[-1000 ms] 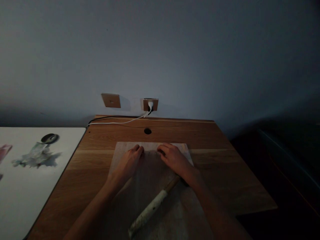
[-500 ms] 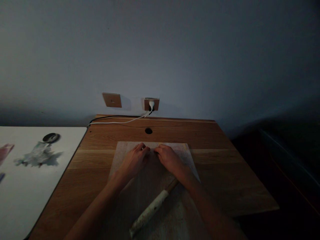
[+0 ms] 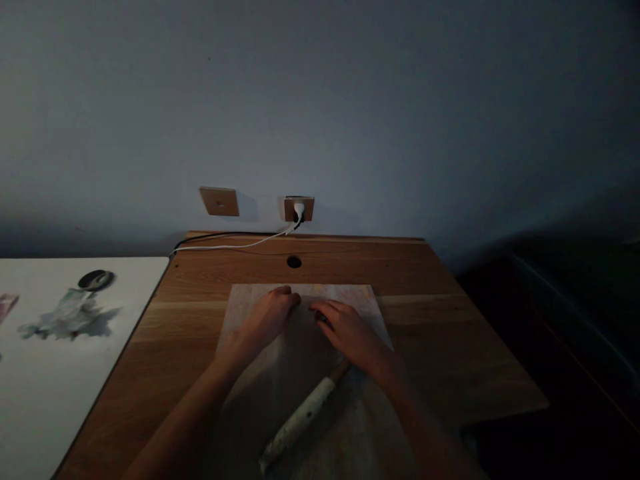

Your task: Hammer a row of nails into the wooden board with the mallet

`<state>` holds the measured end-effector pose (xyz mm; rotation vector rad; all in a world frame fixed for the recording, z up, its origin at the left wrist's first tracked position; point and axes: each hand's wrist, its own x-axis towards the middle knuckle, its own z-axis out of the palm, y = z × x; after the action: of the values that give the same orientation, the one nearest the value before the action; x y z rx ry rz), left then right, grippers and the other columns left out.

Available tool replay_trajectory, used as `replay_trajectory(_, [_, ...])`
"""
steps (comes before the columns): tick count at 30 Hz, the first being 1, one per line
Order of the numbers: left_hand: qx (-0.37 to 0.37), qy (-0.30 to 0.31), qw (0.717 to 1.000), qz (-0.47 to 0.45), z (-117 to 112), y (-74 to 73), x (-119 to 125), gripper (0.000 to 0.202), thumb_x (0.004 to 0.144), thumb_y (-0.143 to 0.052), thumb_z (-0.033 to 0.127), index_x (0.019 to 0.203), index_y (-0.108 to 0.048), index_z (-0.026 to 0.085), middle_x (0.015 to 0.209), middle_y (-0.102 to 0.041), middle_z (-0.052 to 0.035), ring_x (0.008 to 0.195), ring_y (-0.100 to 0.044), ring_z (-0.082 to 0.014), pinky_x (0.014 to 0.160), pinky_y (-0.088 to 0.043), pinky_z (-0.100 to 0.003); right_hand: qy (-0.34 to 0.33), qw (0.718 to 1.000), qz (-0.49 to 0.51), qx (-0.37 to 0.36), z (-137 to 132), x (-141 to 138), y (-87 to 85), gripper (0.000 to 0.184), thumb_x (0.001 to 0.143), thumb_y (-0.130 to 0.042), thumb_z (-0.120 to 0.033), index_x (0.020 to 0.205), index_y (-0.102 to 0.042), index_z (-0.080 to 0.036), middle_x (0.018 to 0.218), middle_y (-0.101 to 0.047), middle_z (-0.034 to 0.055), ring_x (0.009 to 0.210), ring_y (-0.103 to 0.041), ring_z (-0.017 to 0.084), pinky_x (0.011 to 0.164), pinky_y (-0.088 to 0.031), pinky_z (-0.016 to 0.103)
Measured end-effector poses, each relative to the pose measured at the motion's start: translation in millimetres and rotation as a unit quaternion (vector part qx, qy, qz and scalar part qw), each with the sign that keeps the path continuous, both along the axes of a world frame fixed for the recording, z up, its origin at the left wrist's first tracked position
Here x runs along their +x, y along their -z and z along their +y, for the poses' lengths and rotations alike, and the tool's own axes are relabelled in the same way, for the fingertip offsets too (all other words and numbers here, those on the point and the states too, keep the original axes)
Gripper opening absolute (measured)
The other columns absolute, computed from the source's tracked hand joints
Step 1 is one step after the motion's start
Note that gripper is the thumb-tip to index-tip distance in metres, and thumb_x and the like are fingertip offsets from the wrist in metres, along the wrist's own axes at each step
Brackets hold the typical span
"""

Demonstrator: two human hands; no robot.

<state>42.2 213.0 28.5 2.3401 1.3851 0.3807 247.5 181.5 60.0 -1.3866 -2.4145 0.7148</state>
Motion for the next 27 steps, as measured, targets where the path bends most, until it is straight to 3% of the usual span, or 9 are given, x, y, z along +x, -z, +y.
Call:
replay_trajectory(6, [-0.002,0.043,0.999,0.026,9,-2.6,-3,0.028,0.088,-0.051,0.002,0.095,-0.074,0.017,0.09,-0.071,-0.0079,0.084,-0.07,-0.0214,0.075,-0.049,-0.029,0.026,0.999,-0.004,-0.022,-11,6,5.5,0.037,0.095,-0.052,-0.006,0.128,-0.065,-0.017,0.117,-0.071,0.0093,0.108,-0.067,0.021,0.099,-0.051,0.036])
replay_trajectory(12, [0.018,0.0,0.999,0.044,5,-7.4,4,0.017,0.098,-0.053,0.016,0.092,-0.068,0.016,0.086,-0.07,-0.0068,0.079,-0.069,-0.0197,0.071,-0.047,-0.028,0.034,0.999,-0.002,-0.028,-13,9,5.0,0.039,0.095,-0.052,-0.006,0.13,-0.064,-0.017,0.116,-0.071,0.0095,0.108,-0.067,0.022,0.098,-0.051,0.036])
replay_trajectory(17, [0.01,-0.022,0.999,0.022,3,-10.4,5,0.015,0.096,-0.054,0.013,0.088,-0.067,0.016,0.085,-0.07,-0.0055,0.078,-0.068,-0.018,0.07,-0.046,-0.026,0.031,0.999,0.008,-0.031,-16,11,6.2,0.041,0.095,-0.052,-0.007,0.131,-0.064,-0.02,0.118,-0.071,0.009,0.107,-0.067,0.021,0.097,-0.052,0.036])
replay_trajectory(22, [0.058,0.083,0.993,0.054,11,-3.6,-8,0.016,0.097,-0.057,0.015,0.086,-0.068,0.017,0.082,-0.066,-0.0038,0.073,-0.066,-0.0163,0.068,-0.047,-0.026,0.034,0.999,0.017,-0.035,-20,13,8.0,0.041,0.096,-0.053,-0.008,0.132,-0.065,-0.022,0.117,-0.071,0.0083,0.107,-0.068,0.022,0.097,-0.053,0.037])
replay_trajectory(27, [0.172,0.191,0.957,0.134,16,5.3,-21,0.015,0.098,-0.054,0.013,0.097,-0.068,0.017,0.086,-0.063,-0.0057,0.079,-0.064,-0.0192,0.067,-0.049,-0.028,0.034,0.998,0.03,-0.033,-24,16,6.3,0.041,0.096,-0.056,-0.009,0.133,-0.065,-0.024,0.119,-0.071,0.0081,0.11,-0.067,0.023,0.097,-0.053,0.038])
